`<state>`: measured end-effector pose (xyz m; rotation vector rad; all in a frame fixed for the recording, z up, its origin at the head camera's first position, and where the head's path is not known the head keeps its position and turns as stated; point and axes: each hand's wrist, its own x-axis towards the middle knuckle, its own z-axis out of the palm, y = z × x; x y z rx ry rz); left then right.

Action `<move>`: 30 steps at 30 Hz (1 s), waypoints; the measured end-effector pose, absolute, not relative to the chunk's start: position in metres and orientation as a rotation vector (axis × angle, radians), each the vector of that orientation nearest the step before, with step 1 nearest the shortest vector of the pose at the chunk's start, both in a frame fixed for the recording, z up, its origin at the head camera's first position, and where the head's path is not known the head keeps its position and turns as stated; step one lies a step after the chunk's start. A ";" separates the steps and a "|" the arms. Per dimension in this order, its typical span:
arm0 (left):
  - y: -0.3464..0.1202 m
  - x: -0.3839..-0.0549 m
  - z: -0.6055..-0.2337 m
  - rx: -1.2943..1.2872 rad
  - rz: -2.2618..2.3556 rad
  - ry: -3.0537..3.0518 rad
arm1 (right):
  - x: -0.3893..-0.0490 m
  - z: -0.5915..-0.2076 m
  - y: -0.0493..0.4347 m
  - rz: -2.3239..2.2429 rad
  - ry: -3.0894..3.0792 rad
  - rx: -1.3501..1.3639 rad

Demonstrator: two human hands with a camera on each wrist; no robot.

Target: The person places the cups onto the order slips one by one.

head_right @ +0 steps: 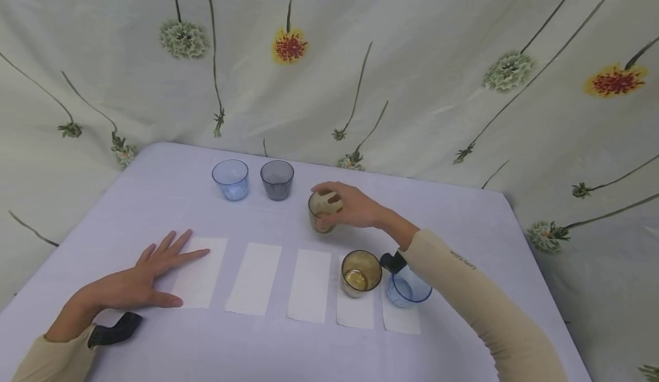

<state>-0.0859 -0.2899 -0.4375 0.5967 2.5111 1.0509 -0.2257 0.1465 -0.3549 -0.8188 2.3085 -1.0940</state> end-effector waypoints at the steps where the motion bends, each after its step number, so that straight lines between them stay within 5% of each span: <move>1: -0.290 -0.086 -0.437 0.598 1.051 2.512 | -0.225 -0.355 0.146 -1.095 2.307 -0.819; 30: -0.290 -0.086 -0.438 0.616 1.028 2.516 | -0.203 -0.350 0.146 -1.055 2.259 -0.883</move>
